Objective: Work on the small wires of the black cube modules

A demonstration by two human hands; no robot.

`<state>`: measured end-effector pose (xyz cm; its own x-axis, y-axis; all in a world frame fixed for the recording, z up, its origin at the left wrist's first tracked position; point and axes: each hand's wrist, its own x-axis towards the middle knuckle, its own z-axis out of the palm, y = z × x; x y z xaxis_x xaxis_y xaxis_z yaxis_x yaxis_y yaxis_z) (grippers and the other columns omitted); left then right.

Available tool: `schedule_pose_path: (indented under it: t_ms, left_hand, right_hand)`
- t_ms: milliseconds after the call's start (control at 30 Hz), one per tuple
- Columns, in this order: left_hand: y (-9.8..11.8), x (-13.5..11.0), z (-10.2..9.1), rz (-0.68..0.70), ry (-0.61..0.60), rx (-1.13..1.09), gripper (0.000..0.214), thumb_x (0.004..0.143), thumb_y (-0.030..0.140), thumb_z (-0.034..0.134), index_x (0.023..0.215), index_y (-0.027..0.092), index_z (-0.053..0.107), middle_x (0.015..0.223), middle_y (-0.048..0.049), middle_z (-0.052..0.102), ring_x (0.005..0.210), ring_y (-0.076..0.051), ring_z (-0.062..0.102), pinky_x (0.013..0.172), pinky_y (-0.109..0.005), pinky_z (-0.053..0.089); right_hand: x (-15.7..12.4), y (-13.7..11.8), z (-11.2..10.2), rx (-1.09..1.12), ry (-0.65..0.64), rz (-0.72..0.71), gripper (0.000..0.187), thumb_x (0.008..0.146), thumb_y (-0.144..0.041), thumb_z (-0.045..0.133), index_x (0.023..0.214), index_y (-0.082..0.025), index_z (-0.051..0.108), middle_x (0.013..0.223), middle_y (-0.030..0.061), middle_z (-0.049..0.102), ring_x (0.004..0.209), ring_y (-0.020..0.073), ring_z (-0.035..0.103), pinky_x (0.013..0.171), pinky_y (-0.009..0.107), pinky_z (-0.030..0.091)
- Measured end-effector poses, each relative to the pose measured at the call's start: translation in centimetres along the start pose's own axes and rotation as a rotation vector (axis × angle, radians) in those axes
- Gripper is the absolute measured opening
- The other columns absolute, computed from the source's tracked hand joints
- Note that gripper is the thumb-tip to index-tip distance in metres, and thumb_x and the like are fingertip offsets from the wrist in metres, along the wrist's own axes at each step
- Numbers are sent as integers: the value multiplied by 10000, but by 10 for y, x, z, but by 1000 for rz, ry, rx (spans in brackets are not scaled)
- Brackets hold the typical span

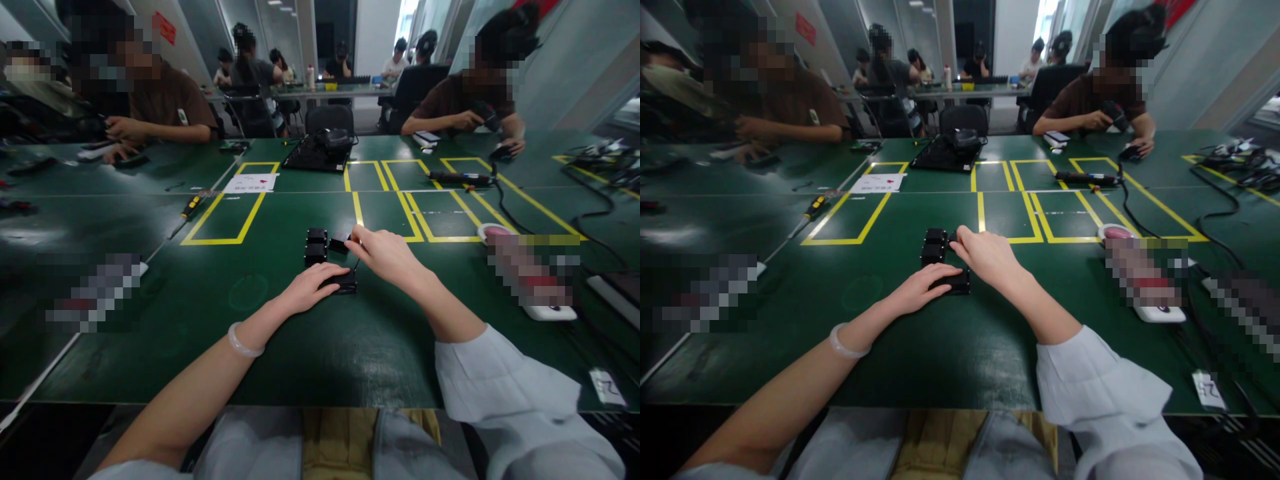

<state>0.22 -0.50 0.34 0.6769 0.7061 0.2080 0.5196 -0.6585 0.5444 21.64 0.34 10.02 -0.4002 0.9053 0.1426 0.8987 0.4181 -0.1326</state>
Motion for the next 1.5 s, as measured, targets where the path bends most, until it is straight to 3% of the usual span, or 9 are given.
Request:
schedule_pose_path:
  t_ms: [300,667,1133,1500]
  left_hand:
    - [1,0,0,0,-4,6,382,1001,327,449,1379,279,477,1332,-48,559,1241,-213,501,1081,-385,386]
    - [0,0,0,6,0,7,378,1002,331,442,1374,285,482,1325,-45,565,1238,-217,504,1082,-387,386]
    - [2,0,-2,-3,-16,4,380,1001,318,455,1379,277,474,1342,-40,555,1251,-208,491,1083,-372,378]
    - [-1,-1,0,13,1,0,381,996,304,465,1376,283,477,1336,-36,559,1240,-208,497,1083,-371,378]
  right_hand:
    - [-3,-3,-4,9,12,5,271,944,-286,310,1099,-209,519,823,55,680,675,175,581,549,278,209]
    - [-1,0,0,16,7,-15,333,975,-465,320,1043,-230,546,841,46,688,707,178,593,560,275,235]
    - [-2,-3,-5,27,-8,2,263,953,-297,313,1104,-207,508,820,52,685,673,178,586,553,275,226]
    - [-1,1,-4,5,-1,16,206,958,-350,403,1022,-202,531,832,50,675,720,181,591,552,267,234]
